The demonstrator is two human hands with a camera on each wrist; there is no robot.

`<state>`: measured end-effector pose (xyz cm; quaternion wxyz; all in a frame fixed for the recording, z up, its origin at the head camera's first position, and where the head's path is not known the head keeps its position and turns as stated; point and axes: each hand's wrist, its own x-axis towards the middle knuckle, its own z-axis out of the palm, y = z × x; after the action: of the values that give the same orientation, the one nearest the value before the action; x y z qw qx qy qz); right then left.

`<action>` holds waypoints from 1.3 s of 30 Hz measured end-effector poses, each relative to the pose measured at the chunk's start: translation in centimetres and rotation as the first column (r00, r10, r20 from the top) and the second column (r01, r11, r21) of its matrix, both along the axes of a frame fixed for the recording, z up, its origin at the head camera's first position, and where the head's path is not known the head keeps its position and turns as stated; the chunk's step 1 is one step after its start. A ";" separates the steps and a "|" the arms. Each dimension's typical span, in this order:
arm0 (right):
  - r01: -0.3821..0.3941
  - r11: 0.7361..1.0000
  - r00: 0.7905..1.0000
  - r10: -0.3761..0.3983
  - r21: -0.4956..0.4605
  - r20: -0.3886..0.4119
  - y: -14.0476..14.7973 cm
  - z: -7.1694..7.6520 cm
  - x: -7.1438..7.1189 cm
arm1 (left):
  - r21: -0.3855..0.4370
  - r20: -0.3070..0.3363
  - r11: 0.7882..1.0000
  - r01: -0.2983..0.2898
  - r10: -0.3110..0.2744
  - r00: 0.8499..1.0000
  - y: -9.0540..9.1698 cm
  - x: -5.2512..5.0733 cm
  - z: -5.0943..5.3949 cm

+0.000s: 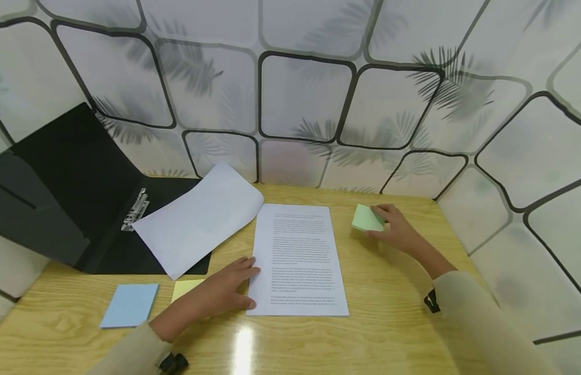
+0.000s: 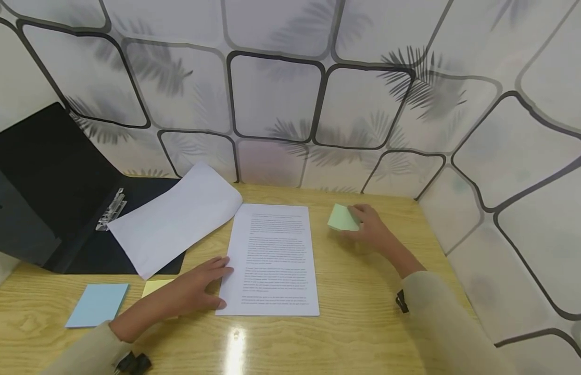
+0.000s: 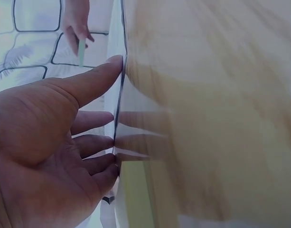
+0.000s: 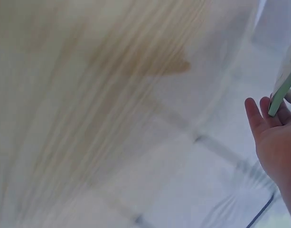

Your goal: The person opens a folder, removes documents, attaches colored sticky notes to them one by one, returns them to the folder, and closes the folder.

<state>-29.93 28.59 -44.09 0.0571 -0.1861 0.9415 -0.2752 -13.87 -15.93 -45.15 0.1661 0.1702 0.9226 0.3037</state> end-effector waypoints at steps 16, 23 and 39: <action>-0.257 0.963 0.965 0.251 -0.080 -0.077 -12.5 0.7 8.7 | 0.246 0.055 0.959 -0.139 0.129 0.990 1.6 -0.7 0.8; -0.276 0.955 0.959 0.267 -0.105 -0.093 -15.7 0.7 11.2 | 0.760 0.325 0.602 -0.243 -0.028 0.945 4.5 -1.0 0.9; -0.330 0.939 0.940 0.318 -0.095 -0.127 -16.0 1.0 12.4 | 0.802 0.394 0.498 -0.329 -0.027 0.919 5.3 -0.9 0.0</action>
<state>-17.56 12.55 -43.08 0.0393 -0.3565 0.8822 -0.3050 -14.77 -10.64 -45.10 0.1964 0.0888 0.6165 0.7573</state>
